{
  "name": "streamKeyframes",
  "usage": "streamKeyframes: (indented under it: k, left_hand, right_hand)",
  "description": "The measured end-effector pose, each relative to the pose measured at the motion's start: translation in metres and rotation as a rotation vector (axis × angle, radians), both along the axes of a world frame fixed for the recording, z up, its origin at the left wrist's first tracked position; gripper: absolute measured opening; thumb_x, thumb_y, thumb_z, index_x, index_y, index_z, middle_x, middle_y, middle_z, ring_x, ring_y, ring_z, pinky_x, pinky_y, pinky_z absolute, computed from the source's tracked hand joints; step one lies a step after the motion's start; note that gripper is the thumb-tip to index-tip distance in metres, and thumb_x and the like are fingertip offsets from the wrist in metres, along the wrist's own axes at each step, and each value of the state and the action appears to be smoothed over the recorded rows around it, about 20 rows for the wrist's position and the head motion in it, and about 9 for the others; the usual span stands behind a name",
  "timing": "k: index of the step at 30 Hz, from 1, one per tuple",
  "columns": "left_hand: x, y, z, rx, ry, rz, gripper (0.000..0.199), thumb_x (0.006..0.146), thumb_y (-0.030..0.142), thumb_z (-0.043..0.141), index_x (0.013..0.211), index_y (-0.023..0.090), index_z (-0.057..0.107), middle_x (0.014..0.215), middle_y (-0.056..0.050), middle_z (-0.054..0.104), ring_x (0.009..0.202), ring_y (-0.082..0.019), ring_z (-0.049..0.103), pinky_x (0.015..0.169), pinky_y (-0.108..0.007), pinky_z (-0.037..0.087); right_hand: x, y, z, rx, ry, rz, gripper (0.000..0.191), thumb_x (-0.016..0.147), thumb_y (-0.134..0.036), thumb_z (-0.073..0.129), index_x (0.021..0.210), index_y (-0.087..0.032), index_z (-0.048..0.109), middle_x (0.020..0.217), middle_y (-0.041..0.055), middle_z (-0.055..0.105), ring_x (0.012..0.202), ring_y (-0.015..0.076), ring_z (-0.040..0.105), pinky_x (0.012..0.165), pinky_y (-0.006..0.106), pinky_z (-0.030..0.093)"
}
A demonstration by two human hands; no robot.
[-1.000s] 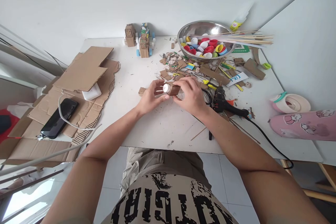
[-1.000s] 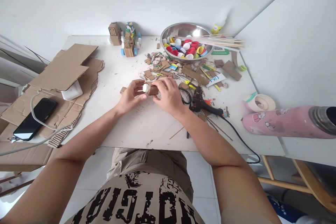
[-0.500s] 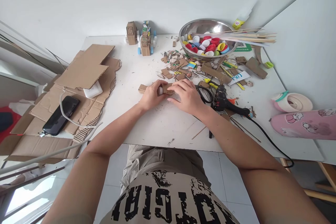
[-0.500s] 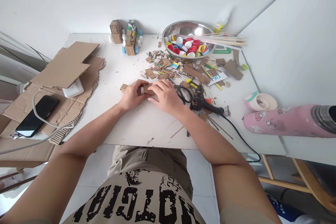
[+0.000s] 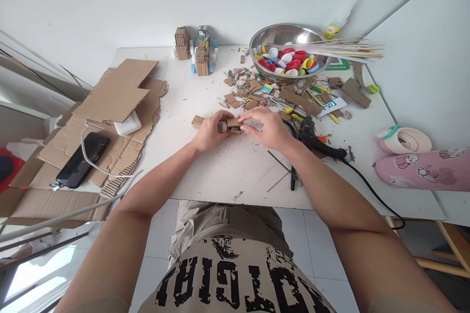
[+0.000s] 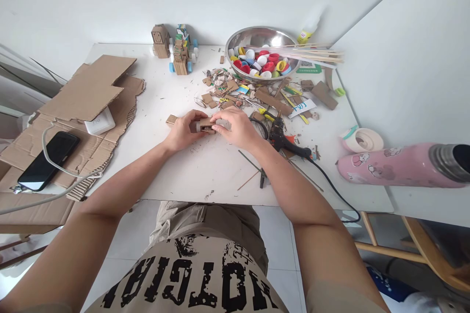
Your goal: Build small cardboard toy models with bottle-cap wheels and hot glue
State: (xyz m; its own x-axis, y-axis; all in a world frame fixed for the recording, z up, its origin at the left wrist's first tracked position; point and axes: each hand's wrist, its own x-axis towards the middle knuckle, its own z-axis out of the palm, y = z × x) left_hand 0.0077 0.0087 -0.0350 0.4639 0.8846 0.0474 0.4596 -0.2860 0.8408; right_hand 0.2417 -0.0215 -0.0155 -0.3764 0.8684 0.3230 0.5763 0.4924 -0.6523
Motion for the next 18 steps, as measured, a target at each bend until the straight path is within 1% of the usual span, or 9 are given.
streamKeyframes:
  k: [3,6,9,11,13,15,16,17,18]
  left_hand:
    - [0.000,0.000,0.000,-0.018,-0.009,0.003,0.048,0.075,0.030,0.088,0.119,0.025,0.068,0.120,-0.004,0.086,0.107,-0.024,0.080,0.097,-0.036,0.064]
    - [0.000,0.000,0.000,-0.027,-0.021,0.015,0.051,0.073,0.031,0.089,0.118,0.024,0.068,0.122,-0.006,0.086,0.107,-0.025,0.081,0.098,-0.039,0.064]
    - [0.000,0.001,-0.001,-0.042,-0.032,0.019,0.051,0.072,0.031,0.089,0.118,0.024,0.067,0.121,-0.007,0.086,0.108,-0.026,0.081,0.099,-0.040,0.064]
    - [0.000,0.001,0.000,-0.050,-0.046,0.006,0.051,0.072,0.028,0.087,0.118,0.024,0.067,0.123,-0.006,0.086,0.111,-0.026,0.081,0.101,-0.040,0.064]
    - [0.001,0.001,0.001,-0.057,-0.058,-0.006,0.051,0.073,0.025,0.085,0.120,0.025,0.066,0.126,-0.005,0.086,0.114,-0.025,0.081,0.103,-0.040,0.064]
    - [0.002,0.001,0.003,-0.065,-0.050,-0.006,0.051,0.073,0.023,0.084,0.121,0.025,0.066,0.128,-0.005,0.086,0.116,-0.025,0.081,0.104,-0.040,0.064]
    - [0.002,0.000,0.003,-0.068,-0.040,-0.004,0.052,0.074,0.022,0.084,0.122,0.024,0.066,0.128,-0.006,0.086,0.116,-0.025,0.080,0.104,-0.039,0.063]
    - [0.003,0.000,0.004,-0.070,-0.030,-0.003,0.053,0.074,0.022,0.085,0.123,0.024,0.066,0.129,-0.006,0.085,0.116,-0.025,0.080,0.104,-0.039,0.063]
    - [0.003,0.000,0.004,-0.068,-0.022,-0.003,0.053,0.075,0.022,0.085,0.124,0.024,0.066,0.128,-0.007,0.085,0.116,-0.024,0.080,0.103,-0.039,0.063]
  right_hand:
    - [-0.004,0.003,0.002,-0.059,0.053,-0.082,0.020,0.102,-0.039,0.068,0.106,-0.026,0.083,0.113,0.0090,0.089,0.110,0.0329,0.081,0.101,0.050,0.064]
    - [-0.013,0.007,0.001,-0.056,0.057,-0.167,0.023,0.105,-0.040,0.064,0.101,-0.025,0.082,0.109,0.0096,0.089,0.106,0.0319,0.082,0.098,0.045,0.065]
    - [-0.020,0.009,0.002,-0.067,0.004,-0.199,0.025,0.106,-0.038,0.061,0.100,-0.024,0.081,0.108,0.0102,0.088,0.106,0.0316,0.082,0.098,0.044,0.064]
    - [-0.017,0.007,0.009,-0.082,-0.060,-0.198,0.026,0.107,-0.037,0.061,0.109,-0.023,0.082,0.115,0.0112,0.088,0.112,0.0329,0.081,0.103,0.046,0.064]
    - [-0.008,-0.001,0.025,-0.086,-0.152,-0.217,0.031,0.105,-0.037,0.065,0.128,-0.023,0.080,0.129,0.0123,0.086,0.125,0.0356,0.078,0.110,0.051,0.061]
    - [0.005,-0.013,0.049,-0.109,-0.288,-0.278,0.049,0.102,-0.035,0.069,0.150,-0.022,0.071,0.147,0.0137,0.079,0.139,0.0382,0.072,0.117,0.055,0.058]
    - [0.012,-0.021,0.062,-0.148,-0.381,-0.322,0.055,0.101,-0.033,0.070,0.155,-0.023,0.067,0.152,0.0142,0.076,0.142,0.0391,0.070,0.118,0.056,0.057]
    - [0.018,-0.030,0.076,-0.207,-0.487,-0.368,0.056,0.101,-0.030,0.070,0.156,-0.023,0.066,0.152,0.0143,0.076,0.142,0.0398,0.070,0.115,0.056,0.058]
    - [0.023,-0.039,0.088,-0.286,-0.600,-0.431,0.053,0.101,-0.027,0.069,0.153,-0.025,0.068,0.147,0.0141,0.079,0.137,0.0403,0.073,0.110,0.055,0.060]
